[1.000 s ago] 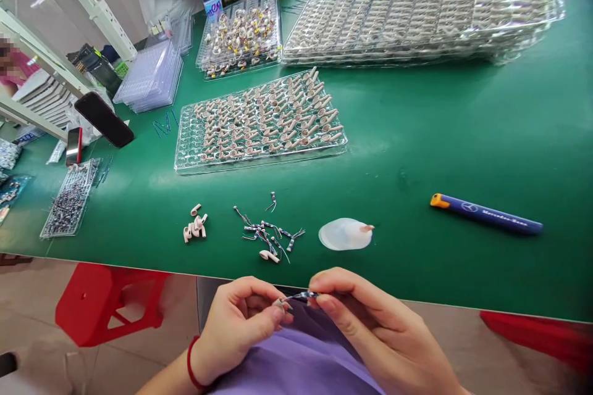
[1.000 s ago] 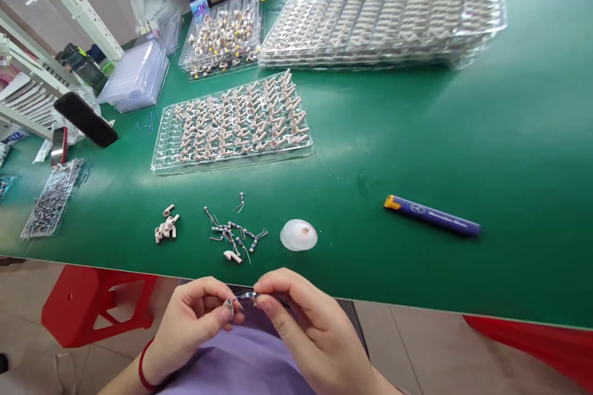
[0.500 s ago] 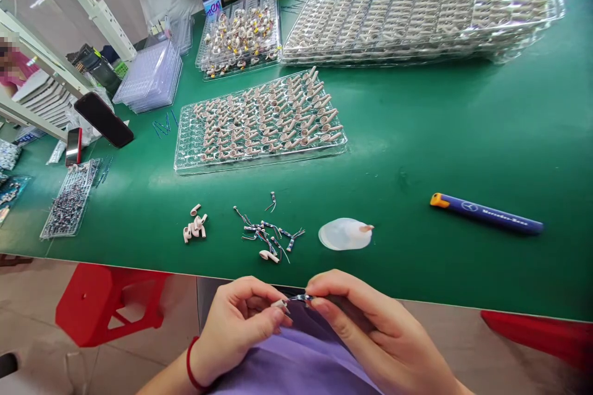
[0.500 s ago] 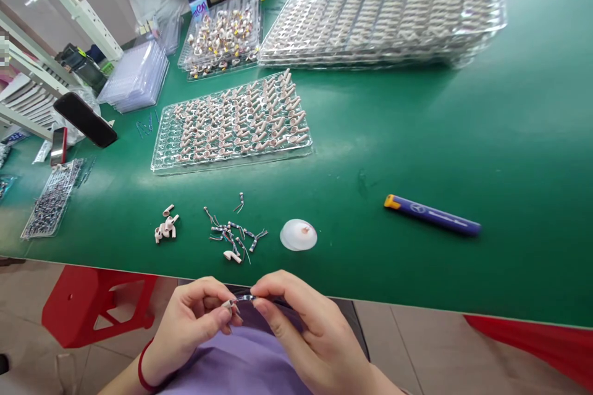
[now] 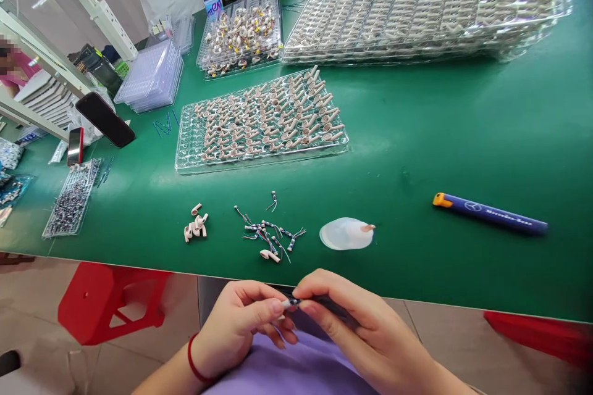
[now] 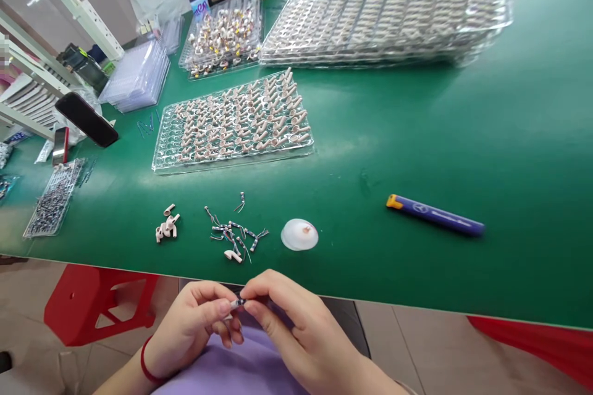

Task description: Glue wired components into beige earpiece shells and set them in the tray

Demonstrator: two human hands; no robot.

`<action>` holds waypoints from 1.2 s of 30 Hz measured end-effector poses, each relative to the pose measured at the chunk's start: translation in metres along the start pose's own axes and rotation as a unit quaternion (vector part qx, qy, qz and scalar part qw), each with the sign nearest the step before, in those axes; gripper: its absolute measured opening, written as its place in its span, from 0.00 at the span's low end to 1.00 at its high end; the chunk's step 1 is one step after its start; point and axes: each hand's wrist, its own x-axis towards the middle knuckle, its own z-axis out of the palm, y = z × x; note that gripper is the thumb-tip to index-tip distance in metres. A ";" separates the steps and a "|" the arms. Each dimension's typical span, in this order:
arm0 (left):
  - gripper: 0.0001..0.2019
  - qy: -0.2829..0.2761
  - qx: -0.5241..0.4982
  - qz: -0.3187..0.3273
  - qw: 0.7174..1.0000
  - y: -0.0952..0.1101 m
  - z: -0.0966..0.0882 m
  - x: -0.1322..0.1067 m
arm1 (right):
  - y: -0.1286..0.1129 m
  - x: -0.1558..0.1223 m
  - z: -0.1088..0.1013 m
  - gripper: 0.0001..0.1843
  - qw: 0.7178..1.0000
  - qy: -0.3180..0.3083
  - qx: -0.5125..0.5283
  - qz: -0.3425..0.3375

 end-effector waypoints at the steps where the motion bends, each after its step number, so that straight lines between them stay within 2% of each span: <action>1: 0.14 0.004 -0.004 -0.007 1.000 0.001 0.001 0.000 | 0.000 0.000 0.001 0.07 1.000 -0.002 0.005 0.003; 10: 0.16 0.003 -0.029 -0.043 0.999 0.002 0.003 0.001 | 0.002 -0.001 0.004 0.08 0.998 -0.016 0.054 0.032; 14: 0.15 0.003 -0.021 -0.011 1.000 -0.001 0.003 0.001 | 0.002 -0.002 0.003 0.07 0.997 -0.006 0.066 0.032; 20: 0.12 -0.003 0.046 0.054 0.997 -0.005 -0.001 -0.001 | 0.004 -0.004 0.004 0.08 0.996 0.009 0.083 0.022; 28: 0.11 0.006 0.090 0.089 0.992 0.000 0.006 -0.008 | 0.007 -0.007 0.008 0.09 0.994 0.032 0.105 0.017; 36: 0.10 0.012 0.100 0.114 0.988 -0.001 0.006 -0.007 | 0.007 -0.008 0.011 0.11 0.992 0.043 0.120 0.014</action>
